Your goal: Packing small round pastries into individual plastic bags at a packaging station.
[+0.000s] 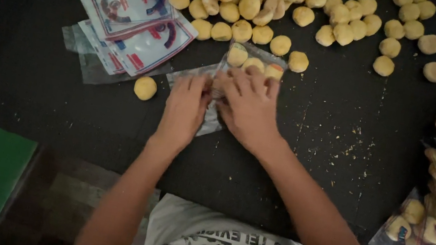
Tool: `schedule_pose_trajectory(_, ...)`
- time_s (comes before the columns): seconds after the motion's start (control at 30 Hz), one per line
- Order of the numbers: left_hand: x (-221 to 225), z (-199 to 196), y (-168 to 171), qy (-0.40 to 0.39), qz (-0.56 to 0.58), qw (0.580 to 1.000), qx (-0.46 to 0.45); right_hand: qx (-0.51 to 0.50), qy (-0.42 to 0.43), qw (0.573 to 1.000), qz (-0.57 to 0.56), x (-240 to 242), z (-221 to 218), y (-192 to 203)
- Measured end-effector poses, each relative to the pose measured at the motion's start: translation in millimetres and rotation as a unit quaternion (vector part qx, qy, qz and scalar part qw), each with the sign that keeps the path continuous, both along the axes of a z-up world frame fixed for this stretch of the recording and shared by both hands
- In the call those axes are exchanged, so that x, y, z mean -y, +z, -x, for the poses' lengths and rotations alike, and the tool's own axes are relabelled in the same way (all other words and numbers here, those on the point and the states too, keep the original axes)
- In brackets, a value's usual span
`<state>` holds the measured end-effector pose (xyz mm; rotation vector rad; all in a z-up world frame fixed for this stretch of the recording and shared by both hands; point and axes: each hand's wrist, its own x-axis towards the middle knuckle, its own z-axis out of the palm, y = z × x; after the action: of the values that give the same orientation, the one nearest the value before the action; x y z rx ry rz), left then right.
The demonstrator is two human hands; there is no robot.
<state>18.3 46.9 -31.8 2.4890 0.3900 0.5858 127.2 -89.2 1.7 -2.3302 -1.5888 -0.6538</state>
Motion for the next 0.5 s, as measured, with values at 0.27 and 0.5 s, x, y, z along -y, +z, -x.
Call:
schedule_pose_trajectory(0.27,14,-1,4,0.004,-0.082,0.996,0.044,-0.007,0.016,0.997,-0.08,-19,-24,-28)
schedule_pose_trajectory(0.5,28,2,17,-0.012,-0.082,0.996,0.028,-0.046,0.009,0.999,-0.02,-15,-33,-22)
